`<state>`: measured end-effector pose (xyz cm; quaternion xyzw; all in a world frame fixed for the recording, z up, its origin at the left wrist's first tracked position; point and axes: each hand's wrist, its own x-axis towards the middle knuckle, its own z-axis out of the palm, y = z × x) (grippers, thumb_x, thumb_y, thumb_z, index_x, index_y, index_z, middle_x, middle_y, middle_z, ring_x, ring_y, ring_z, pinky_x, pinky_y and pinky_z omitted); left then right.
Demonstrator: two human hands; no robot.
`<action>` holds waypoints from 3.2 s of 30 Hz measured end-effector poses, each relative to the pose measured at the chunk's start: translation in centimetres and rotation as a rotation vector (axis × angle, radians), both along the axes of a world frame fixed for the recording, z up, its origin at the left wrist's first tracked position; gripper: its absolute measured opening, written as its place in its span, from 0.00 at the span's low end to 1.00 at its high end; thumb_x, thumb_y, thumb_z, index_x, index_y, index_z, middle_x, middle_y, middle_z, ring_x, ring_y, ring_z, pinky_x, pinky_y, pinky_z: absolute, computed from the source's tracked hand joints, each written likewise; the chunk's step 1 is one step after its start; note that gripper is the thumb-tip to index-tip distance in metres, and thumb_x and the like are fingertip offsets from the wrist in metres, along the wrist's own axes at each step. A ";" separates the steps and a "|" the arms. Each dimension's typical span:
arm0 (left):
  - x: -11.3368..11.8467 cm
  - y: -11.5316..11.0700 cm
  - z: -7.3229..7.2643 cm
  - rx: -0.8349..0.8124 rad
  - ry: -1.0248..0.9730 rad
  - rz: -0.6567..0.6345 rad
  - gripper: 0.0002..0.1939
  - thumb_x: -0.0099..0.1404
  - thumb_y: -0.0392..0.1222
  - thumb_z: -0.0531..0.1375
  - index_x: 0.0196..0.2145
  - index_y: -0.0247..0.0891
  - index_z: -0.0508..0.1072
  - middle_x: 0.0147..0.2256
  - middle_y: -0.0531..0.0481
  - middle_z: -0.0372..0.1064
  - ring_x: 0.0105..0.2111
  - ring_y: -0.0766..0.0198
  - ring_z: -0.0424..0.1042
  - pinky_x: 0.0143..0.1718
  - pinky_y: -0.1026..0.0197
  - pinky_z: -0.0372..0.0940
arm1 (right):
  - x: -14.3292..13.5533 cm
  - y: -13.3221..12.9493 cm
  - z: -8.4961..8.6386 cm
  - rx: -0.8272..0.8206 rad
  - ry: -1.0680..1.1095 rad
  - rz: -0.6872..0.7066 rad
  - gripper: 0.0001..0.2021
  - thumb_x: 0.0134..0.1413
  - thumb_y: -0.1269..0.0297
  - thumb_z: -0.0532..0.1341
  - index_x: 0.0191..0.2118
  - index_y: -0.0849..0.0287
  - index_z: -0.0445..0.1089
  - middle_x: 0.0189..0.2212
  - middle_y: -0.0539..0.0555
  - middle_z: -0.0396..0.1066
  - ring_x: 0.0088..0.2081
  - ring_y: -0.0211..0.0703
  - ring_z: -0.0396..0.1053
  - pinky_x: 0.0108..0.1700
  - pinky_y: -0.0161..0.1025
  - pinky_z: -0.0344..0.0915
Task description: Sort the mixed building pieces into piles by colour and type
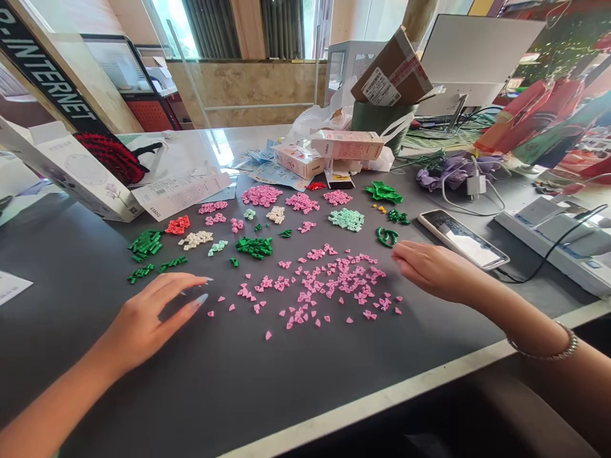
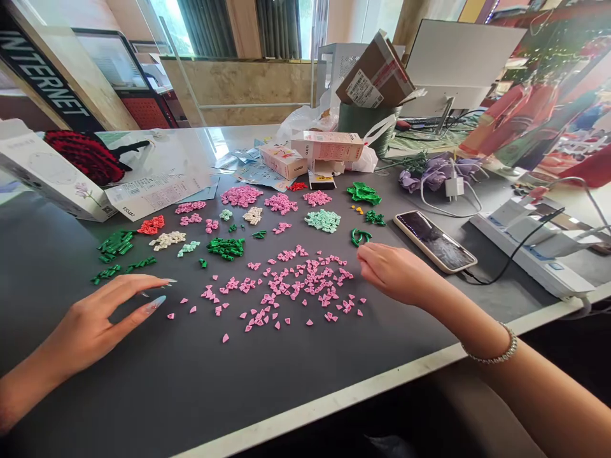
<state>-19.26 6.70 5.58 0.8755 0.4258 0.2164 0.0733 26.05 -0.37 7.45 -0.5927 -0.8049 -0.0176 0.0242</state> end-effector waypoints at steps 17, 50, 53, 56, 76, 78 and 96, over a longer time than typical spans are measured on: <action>1.3 -3.5 -1.5 0.049 0.305 -0.126 0.30 0.71 0.52 0.47 0.66 0.44 0.43 0.66 0.44 0.44 0.65 0.50 0.47 0.62 0.42 0.52 | 4.6 -2.5 -4.3 0.336 -0.008 -0.032 0.11 0.61 0.65 0.50 0.38 0.60 0.69 0.32 0.56 0.73 0.31 0.45 0.71 0.30 0.39 0.62; 1.5 -3.3 -1.2 0.079 0.431 -0.161 0.41 0.68 0.57 0.51 0.67 0.39 0.33 0.66 0.44 0.42 0.64 0.50 0.48 0.62 0.46 0.53 | -18.3 8.1 1.6 -0.187 0.043 0.881 0.08 0.61 0.73 0.54 0.42 0.66 0.70 0.33 0.55 0.68 0.31 0.38 0.63 0.30 0.35 0.57; 1.5 -3.4 -1.1 0.059 0.410 -0.152 0.41 0.68 0.57 0.51 0.67 0.40 0.32 0.66 0.44 0.42 0.64 0.49 0.48 0.62 0.46 0.53 | -19.0 7.9 1.6 -0.144 -0.030 1.005 0.07 0.59 0.77 0.55 0.37 0.66 0.71 0.31 0.55 0.67 0.32 0.39 0.64 0.31 0.36 0.59; 1.5 -3.5 -1.0 0.050 0.415 -0.151 0.41 0.68 0.56 0.51 0.67 0.40 0.31 0.66 0.44 0.42 0.65 0.49 0.47 0.62 0.45 0.54 | -19.3 7.7 0.9 -0.069 -0.065 1.046 0.07 0.57 0.79 0.57 0.34 0.65 0.70 0.30 0.55 0.67 0.32 0.40 0.66 0.30 0.36 0.60; 1.1 -3.2 -1.7 0.195 0.406 -0.116 0.42 0.66 0.57 0.52 0.67 0.38 0.35 0.66 0.43 0.41 0.64 0.44 0.48 0.59 0.45 0.59 | -11.7 12.7 3.9 -0.022 0.058 0.545 0.07 0.57 0.76 0.53 0.35 0.63 0.68 0.32 0.53 0.66 0.28 0.34 0.59 0.30 0.34 0.55; 1.2 -3.2 -1.7 0.164 0.411 -0.101 0.42 0.66 0.57 0.52 0.67 0.39 0.34 0.66 0.44 0.42 0.64 0.45 0.48 0.59 0.44 0.59 | -8.2 15.7 4.2 -0.001 0.129 0.329 0.06 0.55 0.74 0.54 0.35 0.62 0.68 0.33 0.53 0.67 0.31 0.35 0.61 0.35 0.36 0.57; 1.0 -3.3 -1.8 0.138 0.429 -0.073 0.45 0.64 0.59 0.53 0.67 0.41 0.32 0.67 0.43 0.40 0.63 0.43 0.51 0.58 0.42 0.61 | 1.0 23.3 1.0 -0.079 0.173 -0.023 0.08 0.49 0.74 0.57 0.34 0.66 0.73 0.28 0.57 0.73 0.28 0.37 0.65 0.35 0.37 0.59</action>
